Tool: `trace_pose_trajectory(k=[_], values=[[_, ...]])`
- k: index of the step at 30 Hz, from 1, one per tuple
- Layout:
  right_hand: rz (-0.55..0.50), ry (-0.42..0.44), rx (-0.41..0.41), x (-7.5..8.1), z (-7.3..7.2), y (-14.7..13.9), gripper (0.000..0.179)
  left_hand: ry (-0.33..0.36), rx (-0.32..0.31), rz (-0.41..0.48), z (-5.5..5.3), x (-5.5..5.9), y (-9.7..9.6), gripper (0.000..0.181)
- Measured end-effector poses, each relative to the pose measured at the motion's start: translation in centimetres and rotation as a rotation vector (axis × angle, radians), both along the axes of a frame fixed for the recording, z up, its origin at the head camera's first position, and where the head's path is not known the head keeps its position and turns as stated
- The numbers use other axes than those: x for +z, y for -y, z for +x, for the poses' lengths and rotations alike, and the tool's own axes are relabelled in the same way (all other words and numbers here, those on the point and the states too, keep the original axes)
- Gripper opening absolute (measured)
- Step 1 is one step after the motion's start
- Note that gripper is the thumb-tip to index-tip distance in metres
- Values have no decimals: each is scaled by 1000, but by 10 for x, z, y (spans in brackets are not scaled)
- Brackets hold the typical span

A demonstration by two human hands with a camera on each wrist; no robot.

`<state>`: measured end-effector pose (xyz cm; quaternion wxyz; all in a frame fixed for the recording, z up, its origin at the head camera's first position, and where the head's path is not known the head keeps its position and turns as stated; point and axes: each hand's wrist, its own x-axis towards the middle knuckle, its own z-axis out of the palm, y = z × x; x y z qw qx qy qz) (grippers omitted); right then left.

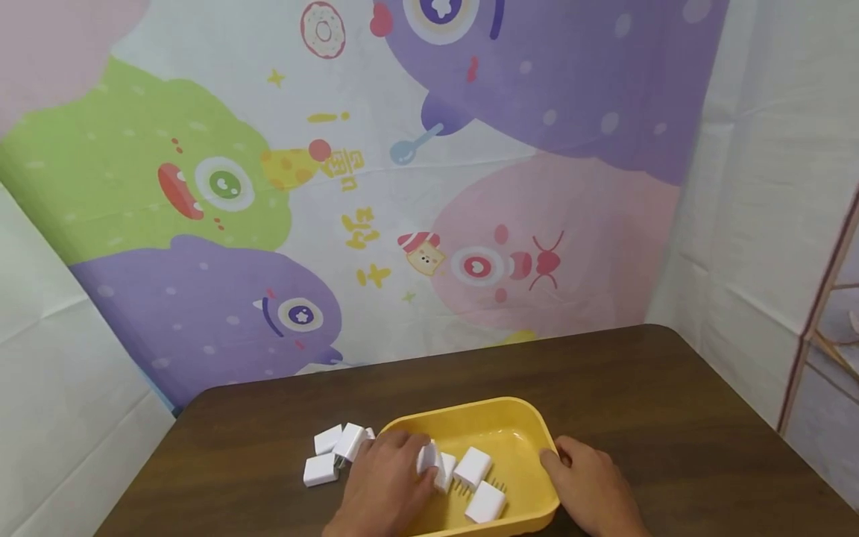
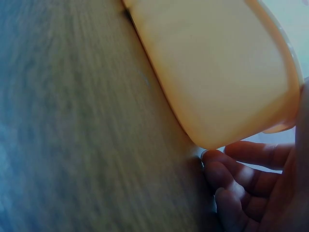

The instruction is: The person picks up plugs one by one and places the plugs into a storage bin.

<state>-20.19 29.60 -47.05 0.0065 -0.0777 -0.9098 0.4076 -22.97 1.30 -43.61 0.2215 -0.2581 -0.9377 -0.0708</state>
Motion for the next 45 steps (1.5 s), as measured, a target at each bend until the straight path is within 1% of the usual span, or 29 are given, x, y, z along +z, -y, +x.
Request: trace_pose_trajectory(k=[2, 5, 6, 13, 17, 21, 24, 27, 31, 39, 42, 45], values=[[4, -10, 4, 0, -1, 0, 34, -55, 4, 1, 1, 0, 2, 22], [-2, -14, 7, 2, -1, 1, 35, -142, -12, 8, 1, 0, 7, 23], [-1, -12, 9, 2, -1, 1, 35, -158, -20, 9, 1, 0, 8, 24], [-1, 39, 19, 0, -2, -1, 38, -198, -67, 66, 6, 2, 14, 17], [-2, 49, 17, 0, -2, -2, 37, -177, -89, 108, 5, 3, 18, 14], [1, 49, 19, 2, -1, -1, 37, -163, -93, 151, 7, 5, 25, 12], [3, 48, 21, 3, 0, -1, 38, -157, -78, 166, 9, 6, 30, 11], [9, 39, 23, 3, 0, -1, 37, -149, -65, 169, 11, 7, 35, 13], [9, 31, 25, 2, 1, -1, 35, -153, -52, 167, 14, 7, 40, 16], [-8, 55, 25, 2, 0, -1, 36, -166, -4, 212, 20, 5, 46, 23], [-15, 61, 23, 2, -1, 0, 37, -124, 19, 230, 23, 4, 52, 21], [-18, 62, 20, 1, -1, 0, 37, -34, 50, 231, 25, 4, 60, 18]])
